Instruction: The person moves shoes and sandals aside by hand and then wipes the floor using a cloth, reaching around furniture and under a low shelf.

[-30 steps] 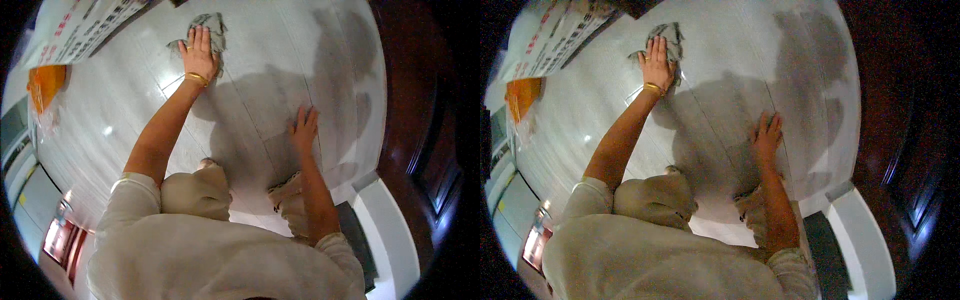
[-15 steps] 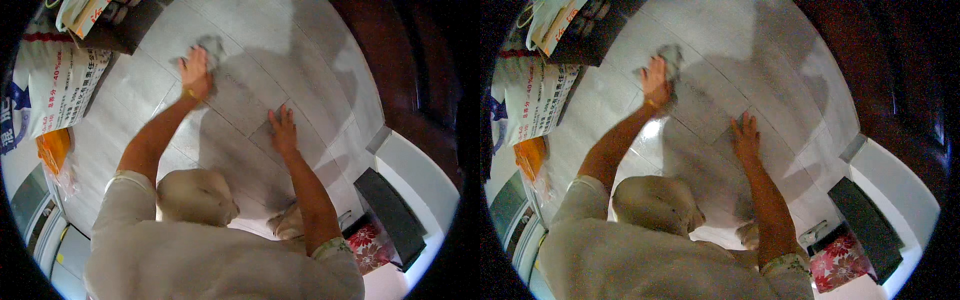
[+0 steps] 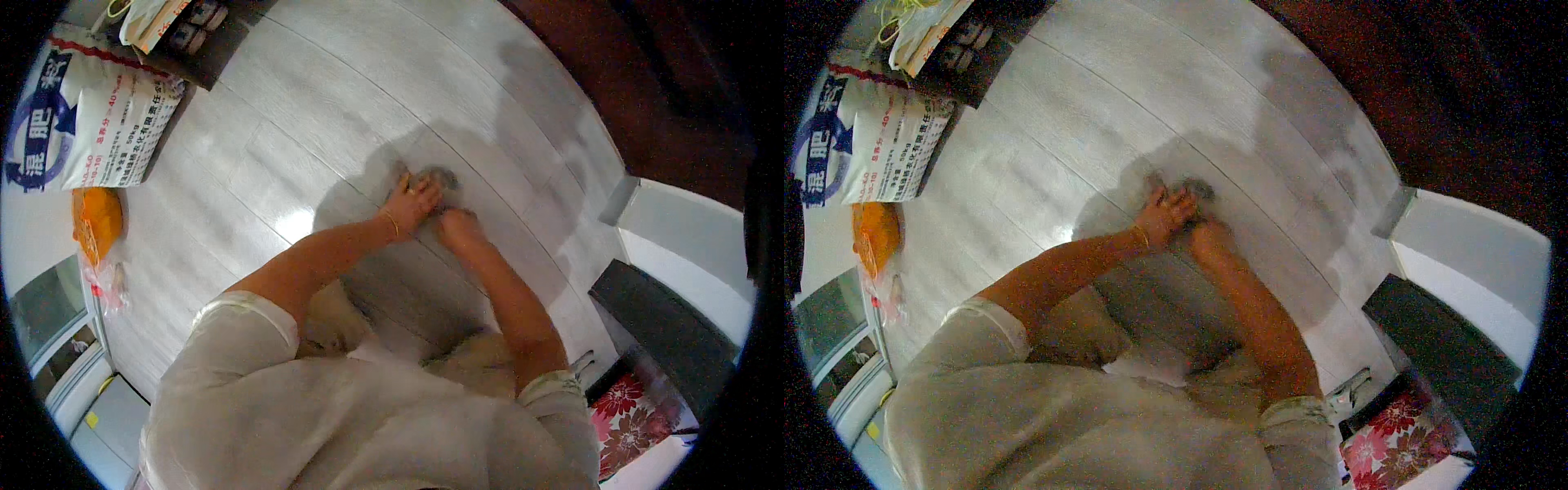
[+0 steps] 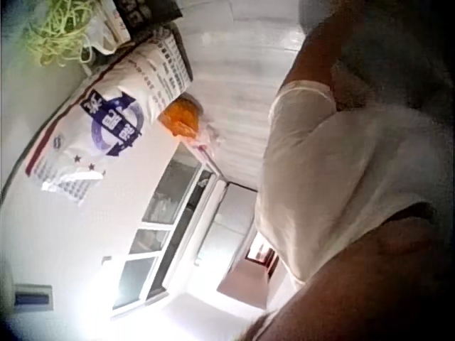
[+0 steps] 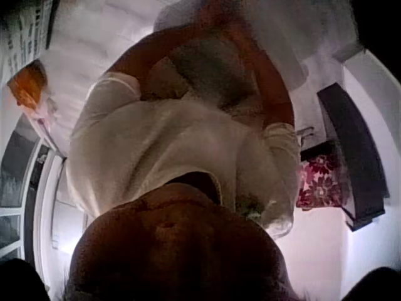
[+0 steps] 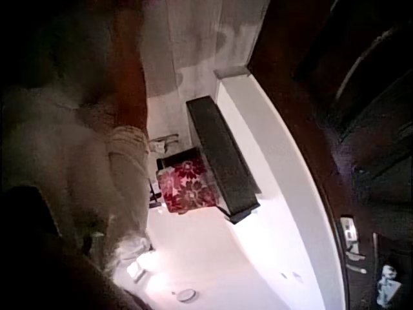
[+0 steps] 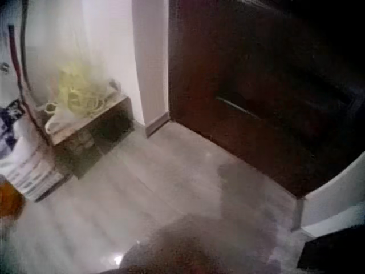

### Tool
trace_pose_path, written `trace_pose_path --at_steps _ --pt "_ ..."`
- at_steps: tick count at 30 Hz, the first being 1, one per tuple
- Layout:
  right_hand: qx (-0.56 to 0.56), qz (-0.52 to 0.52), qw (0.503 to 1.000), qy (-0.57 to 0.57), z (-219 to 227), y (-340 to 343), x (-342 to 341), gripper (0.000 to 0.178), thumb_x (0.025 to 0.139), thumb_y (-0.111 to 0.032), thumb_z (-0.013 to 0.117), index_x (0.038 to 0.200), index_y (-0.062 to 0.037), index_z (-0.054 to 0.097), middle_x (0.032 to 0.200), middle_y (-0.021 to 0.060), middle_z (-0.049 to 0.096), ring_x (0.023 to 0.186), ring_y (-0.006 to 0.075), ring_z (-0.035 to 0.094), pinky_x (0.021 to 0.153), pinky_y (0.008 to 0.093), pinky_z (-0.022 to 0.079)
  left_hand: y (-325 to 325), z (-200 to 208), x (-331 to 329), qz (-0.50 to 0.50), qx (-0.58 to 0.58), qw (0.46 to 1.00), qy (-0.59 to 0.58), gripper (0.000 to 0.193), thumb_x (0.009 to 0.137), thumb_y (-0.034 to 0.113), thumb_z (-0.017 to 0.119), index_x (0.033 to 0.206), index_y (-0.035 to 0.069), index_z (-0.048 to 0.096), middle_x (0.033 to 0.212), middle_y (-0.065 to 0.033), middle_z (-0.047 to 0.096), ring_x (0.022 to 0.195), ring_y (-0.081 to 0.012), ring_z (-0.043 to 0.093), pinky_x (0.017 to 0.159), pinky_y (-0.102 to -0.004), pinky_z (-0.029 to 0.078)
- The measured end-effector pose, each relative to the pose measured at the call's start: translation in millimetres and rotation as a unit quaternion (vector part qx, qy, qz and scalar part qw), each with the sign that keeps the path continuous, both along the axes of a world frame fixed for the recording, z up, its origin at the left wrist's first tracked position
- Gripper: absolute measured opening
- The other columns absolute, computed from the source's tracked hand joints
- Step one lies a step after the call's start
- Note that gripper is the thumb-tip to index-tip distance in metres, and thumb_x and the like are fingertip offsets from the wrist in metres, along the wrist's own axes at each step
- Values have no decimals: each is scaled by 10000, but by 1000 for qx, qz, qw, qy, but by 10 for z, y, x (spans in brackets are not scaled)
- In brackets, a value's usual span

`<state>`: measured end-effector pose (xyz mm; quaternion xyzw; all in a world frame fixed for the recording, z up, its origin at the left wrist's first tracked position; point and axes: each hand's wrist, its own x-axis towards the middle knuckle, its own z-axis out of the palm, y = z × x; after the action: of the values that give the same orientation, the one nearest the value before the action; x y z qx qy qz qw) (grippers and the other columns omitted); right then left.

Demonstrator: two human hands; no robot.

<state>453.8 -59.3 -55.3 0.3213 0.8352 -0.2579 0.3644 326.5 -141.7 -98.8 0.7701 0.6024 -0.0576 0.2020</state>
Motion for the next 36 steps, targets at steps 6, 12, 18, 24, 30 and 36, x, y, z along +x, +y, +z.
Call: trace_pose_path --at_steps 6,12,18,24,30,36 --pt "-59 -22 997 -34 283 160 934 387 779 -220 621 1119 -48 553 1168 182 537 1017 354 543 843 415 456 -532 -372 1262 -49 147 983 -94 756 749 265 625 1399 87 284 1461 -104 231 1357 -289 189 1067 -571 146" --pt "77 -94 954 276 -124 -548 1308 679 783 -320 615 1373 -144 329 1404 226 284 1257 416 320 985 504 329 -316 174 1210 99 -75 985 -119 691 693 231 650 1313 66 391 1439 -116 270 1315 -308 269 1070 -562 159" --pt "127 12 940 316 -321 -756 1402 670 753 -294 628 1365 -206 368 1446 214 218 1336 410 177 1017 616 192 -559 523 631 390 -119 908 95 882 700 353 704 1397 83 235 1487 -98 156 1366 -291 167 1063 -558 188" --pt "323 -96 893 299 -526 754 1491 584 783 -326 574 1335 -214 422 1418 224 277 1328 424 185 1018 613 181 -1144 325 767 471 -276 824 151 973 738 537 631 1440 88 127 1516 -90 29 1391 -272 86 1051 -603 134" --pt "396 -284 862 139 -532 1376 301 662 804 -491 502 1384 -206 357 1408 254 288 1313 452 209 993 653 166 -1158 487 1232 455 -315 827 97 991 718 549 647 1441 94 145 1515 -103 19 1394 -264 78 1061 -590 83" --pt "299 164 864 371 -449 -66 -543 419 801 -310 530 1187 -150 561 1306 177 438 1243 321 379 1026 539 239 -1130 550 1349 486 -304 818 45 1011 696 534 679 1439 96 153 1515 -99 13 1393 -260 82 1055 -581 151"
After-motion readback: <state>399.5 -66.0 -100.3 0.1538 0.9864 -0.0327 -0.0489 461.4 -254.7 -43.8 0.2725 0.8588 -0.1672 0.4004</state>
